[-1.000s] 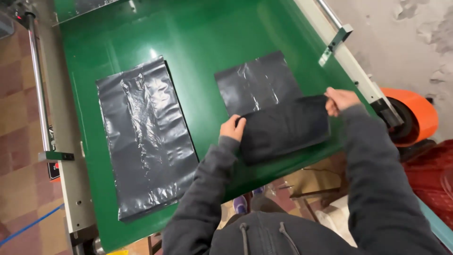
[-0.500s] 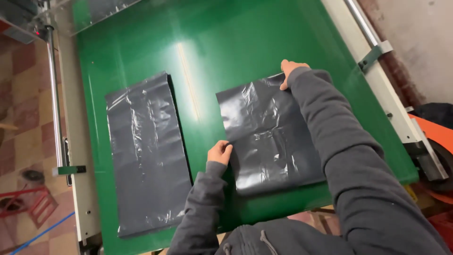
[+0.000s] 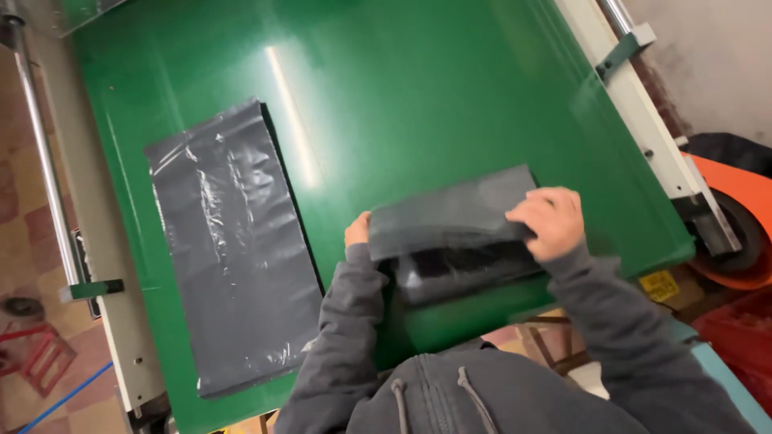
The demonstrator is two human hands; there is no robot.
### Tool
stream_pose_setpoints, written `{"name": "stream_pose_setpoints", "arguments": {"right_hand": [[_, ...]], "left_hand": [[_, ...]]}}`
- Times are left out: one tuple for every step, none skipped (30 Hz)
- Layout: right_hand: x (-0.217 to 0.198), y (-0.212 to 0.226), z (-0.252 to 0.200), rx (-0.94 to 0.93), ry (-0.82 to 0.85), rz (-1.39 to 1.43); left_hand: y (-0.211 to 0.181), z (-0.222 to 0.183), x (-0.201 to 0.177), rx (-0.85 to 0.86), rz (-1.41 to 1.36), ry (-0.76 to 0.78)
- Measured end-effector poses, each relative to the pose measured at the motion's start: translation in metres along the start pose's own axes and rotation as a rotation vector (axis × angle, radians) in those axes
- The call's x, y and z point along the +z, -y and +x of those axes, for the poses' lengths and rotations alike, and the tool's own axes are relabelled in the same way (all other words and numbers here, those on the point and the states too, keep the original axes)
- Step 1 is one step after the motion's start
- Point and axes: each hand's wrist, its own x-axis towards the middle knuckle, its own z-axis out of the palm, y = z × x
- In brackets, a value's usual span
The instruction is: Folding plastic garbage bags and placing them into individual retail packages.
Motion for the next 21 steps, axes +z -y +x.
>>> {"name": "stream_pose_setpoints", "arguments": {"right_hand": [[-0.003,0.007,-0.026,0.027,0.008,-0.039],[0.000,0.007,-0.043,0.034,0.009,-0.049],[0.003,0.005,-0.059,0.044,0.069,-0.081],[0.006,0.003,-0.076,0.055,0.130,-0.113],[-0.002,0.010,-0.076,0.059,0.127,-0.121],[-0.011,0.018,-0.075,0.069,0.194,-0.116],[-0.018,0.023,-0.072,0.073,0.260,-0.111],[-0.022,0.031,-0.060,0.073,0.256,-0.118],[-0.023,0.039,-0.047,0.082,0.255,-0.064],[-0.025,0.046,-0.033,0.091,0.255,-0.009],[-0.011,0.051,-0.020,0.094,0.255,-0.013],[0.003,0.057,-0.007,0.078,0.208,0.051],[0.016,0.058,0.010,0.051,0.160,0.110],[0.049,0.052,0.009,0.045,0.159,0.101],[0.084,0.047,0.009,0.090,0.204,0.167],[0.119,0.040,0.010,0.135,0.249,0.233],[0.139,0.035,-0.005,0.134,0.248,0.235],[0.159,0.029,-0.019,0.171,0.240,0.190],[0.180,0.025,-0.032,0.210,0.232,0.148],[0.149,0.034,-0.019,0.211,0.231,0.152],[0.117,0.043,-0.008,0.265,0.396,0.028]], "left_hand": [[0.009,0.003,0.004,0.033,0.008,-0.012],[0.010,0.004,0.005,0.039,0.005,-0.002],[0.011,0.004,0.006,0.054,-0.021,-0.008],[0.012,0.004,0.007,0.068,-0.048,-0.015],[0.002,-0.001,-0.003,0.075,-0.050,-0.010],[-0.009,-0.006,-0.014,0.074,0.026,-0.008],[-0.020,-0.009,-0.025,0.072,0.100,-0.012],[-0.048,-0.020,-0.038,0.079,0.096,-0.013],[-0.075,-0.029,-0.052,0.186,0.249,-0.072],[-0.103,-0.039,-0.067,0.292,0.403,-0.131],[-0.114,-0.043,-0.052,0.296,0.401,-0.128],[-0.126,-0.048,-0.038,0.517,0.387,-0.134],[-0.140,-0.050,-0.023,0.737,0.364,-0.150],[-0.134,-0.056,0.008,0.740,0.355,-0.157],[-0.127,-0.060,0.035,0.754,0.443,-0.167],[-0.121,-0.062,0.064,0.766,0.531,-0.177],[-0.115,-0.074,0.063,0.766,0.533,-0.178],[-0.109,-0.085,0.062,0.758,0.559,-0.162],[-0.102,-0.096,0.059,0.751,0.588,-0.143],[-0.101,-0.101,0.040,0.751,0.592,-0.142],[-0.101,-0.111,0.022,0.712,0.548,-0.019]]}}
